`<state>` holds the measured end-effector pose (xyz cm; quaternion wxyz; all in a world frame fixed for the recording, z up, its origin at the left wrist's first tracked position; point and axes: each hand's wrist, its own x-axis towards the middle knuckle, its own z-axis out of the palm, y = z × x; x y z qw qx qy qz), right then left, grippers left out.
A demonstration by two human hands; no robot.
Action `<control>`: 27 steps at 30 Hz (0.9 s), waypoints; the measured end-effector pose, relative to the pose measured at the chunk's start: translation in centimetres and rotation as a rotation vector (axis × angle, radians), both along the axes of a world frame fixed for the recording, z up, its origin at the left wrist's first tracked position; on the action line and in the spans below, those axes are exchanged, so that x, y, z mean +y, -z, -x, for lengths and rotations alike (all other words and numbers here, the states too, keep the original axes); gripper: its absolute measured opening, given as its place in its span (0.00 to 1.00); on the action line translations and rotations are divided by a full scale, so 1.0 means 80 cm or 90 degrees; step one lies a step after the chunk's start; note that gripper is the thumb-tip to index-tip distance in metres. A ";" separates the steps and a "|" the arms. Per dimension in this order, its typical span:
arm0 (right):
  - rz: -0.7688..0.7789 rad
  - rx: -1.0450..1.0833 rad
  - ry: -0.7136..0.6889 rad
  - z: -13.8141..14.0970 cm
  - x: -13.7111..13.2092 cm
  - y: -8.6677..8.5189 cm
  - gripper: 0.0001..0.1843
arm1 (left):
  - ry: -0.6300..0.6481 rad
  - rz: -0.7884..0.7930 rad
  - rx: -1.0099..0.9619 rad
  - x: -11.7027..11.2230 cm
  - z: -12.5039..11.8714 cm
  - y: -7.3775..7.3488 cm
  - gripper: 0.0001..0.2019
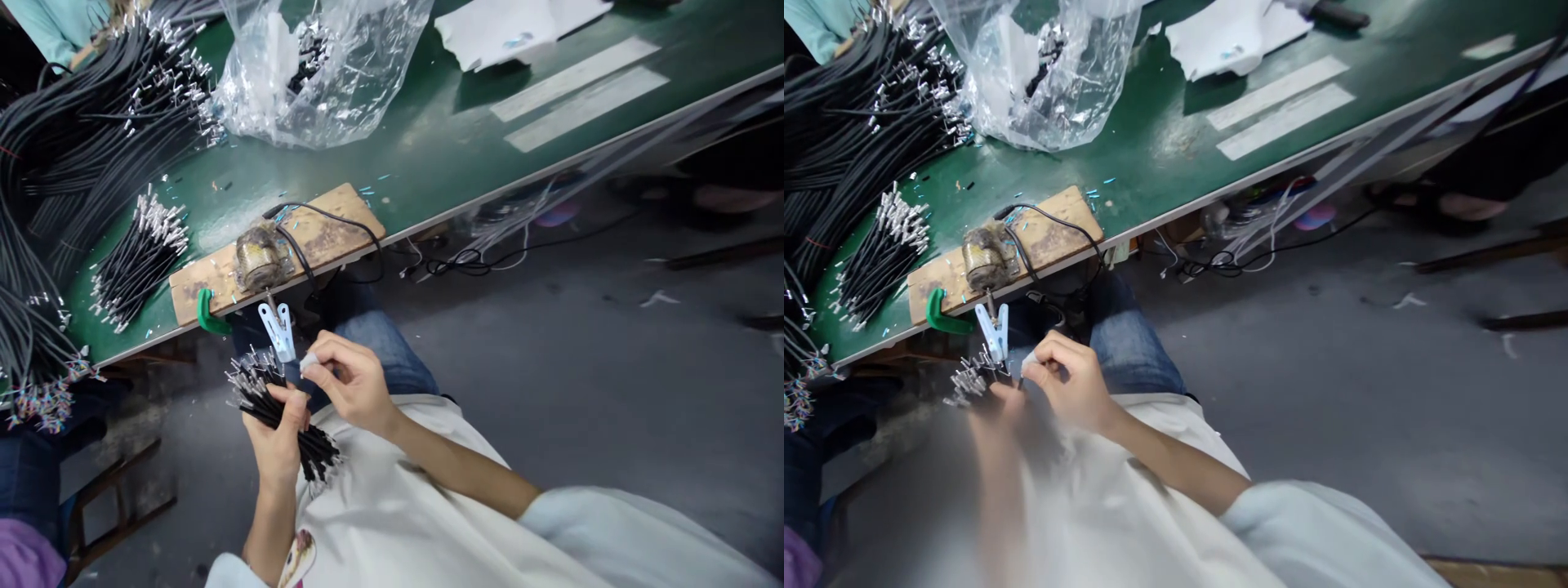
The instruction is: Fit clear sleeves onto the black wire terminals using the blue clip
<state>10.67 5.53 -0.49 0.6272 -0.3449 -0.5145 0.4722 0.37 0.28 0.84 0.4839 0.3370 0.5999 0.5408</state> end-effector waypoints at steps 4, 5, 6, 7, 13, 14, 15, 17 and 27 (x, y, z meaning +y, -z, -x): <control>-0.170 -0.055 0.096 -0.001 -0.002 0.001 0.09 | -0.032 0.005 -0.019 0.000 -0.004 -0.001 0.18; -0.171 -0.048 0.078 -0.002 -0.002 0.003 0.08 | -0.037 0.006 -0.033 0.000 -0.005 -0.002 0.19; -0.160 -0.040 0.053 -0.003 -0.002 0.005 0.08 | -0.042 0.006 -0.052 0.001 -0.006 -0.002 0.19; -0.139 -0.031 0.029 -0.004 -0.001 0.007 0.08 | -0.047 0.005 -0.071 0.001 -0.008 -0.003 0.19; -0.014 -0.004 -0.095 -0.007 0.000 0.004 0.06 | -0.072 -0.001 -0.087 0.005 -0.013 -0.010 0.17; -0.038 -0.028 -0.093 -0.006 0.000 0.002 0.06 | -0.063 0.002 -0.082 0.006 -0.013 -0.010 0.17; -0.075 -0.061 -0.073 -0.006 0.000 -0.001 0.07 | -0.057 0.005 -0.069 0.006 -0.012 -0.011 0.17; -0.156 -0.118 -0.023 -0.007 0.002 -0.003 0.11 | -0.054 0.006 -0.022 0.007 -0.008 -0.012 0.15; 0.179 0.357 -0.473 0.001 0.008 0.016 0.20 | 0.193 -0.064 0.142 0.024 0.034 -0.032 0.08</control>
